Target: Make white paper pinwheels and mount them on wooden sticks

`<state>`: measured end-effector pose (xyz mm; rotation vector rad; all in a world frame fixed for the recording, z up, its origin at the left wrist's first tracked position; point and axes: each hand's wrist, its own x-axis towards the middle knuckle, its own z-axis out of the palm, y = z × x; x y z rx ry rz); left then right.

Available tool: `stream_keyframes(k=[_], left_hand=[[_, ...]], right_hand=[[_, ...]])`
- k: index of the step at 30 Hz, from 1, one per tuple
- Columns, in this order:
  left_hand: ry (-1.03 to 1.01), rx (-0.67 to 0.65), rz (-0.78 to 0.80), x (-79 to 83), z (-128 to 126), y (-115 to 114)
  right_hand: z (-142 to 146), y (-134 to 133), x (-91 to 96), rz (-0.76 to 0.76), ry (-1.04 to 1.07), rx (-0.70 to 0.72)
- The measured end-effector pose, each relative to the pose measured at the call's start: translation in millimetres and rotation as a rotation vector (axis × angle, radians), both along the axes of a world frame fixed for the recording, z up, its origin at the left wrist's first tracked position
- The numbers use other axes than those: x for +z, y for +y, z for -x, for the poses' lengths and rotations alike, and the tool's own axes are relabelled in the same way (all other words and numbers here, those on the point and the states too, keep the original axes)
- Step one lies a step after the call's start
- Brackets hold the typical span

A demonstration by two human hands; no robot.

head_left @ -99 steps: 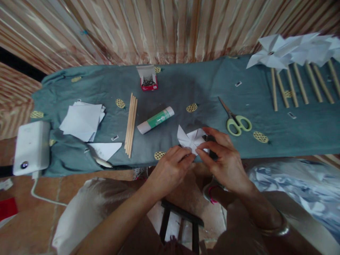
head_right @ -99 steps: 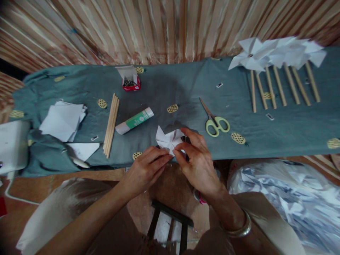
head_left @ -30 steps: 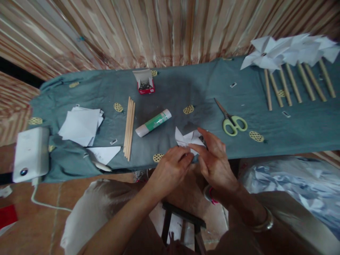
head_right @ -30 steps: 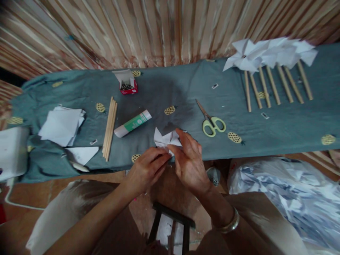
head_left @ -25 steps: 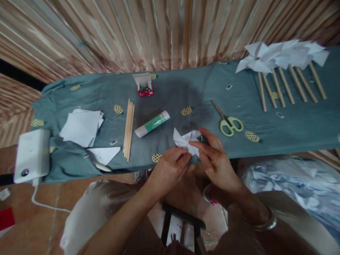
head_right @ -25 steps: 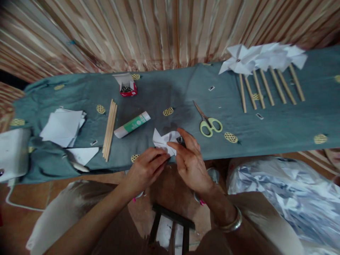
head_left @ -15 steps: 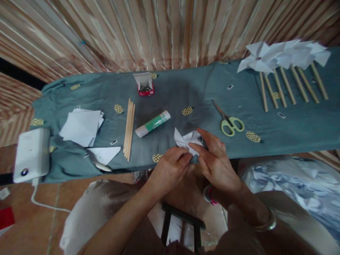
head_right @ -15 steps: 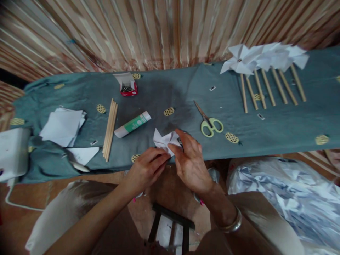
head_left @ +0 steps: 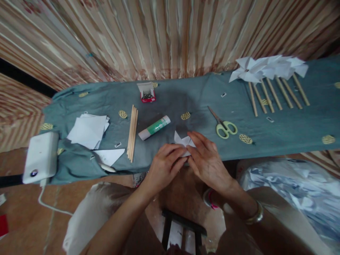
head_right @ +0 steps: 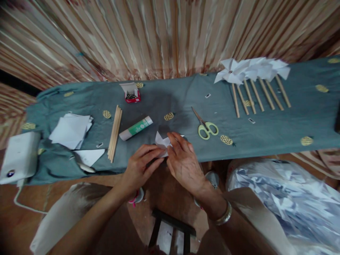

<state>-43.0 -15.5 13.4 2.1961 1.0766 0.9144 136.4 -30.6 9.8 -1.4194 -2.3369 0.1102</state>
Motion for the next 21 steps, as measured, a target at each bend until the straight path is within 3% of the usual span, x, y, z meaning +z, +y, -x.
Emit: stream_keyframes(k=[4, 7, 10, 12, 15, 21], left_hand=[[-0.178, 0.175, 0.254, 0.3, 14, 5], [-0.479, 0.308, 0.606, 1.4, 17, 4], [-0.848, 0.321, 1.002, 5.6, 11, -1], [-1.001, 0.280, 1.157, 9.3, 6, -5], [-1.079, 0.214, 1.231, 14.4, 2, -8], [-1.060, 0.208, 1.156, 21.4, 1, -5]], right_hand=[[-3, 3, -4.7, -0.055, 0.054, -0.001], [-5, 5, -5.3, -0.088, 0.144, -0.014], [-3, 4, -1.4, -0.127, 0.206, -0.023], [0, 2, 2.4, -0.152, 0.202, -0.009], [6, -1, 6.5, -0.206, 0.179, 0.024], [16, -4, 7.4, -0.258, 0.141, 0.078]])
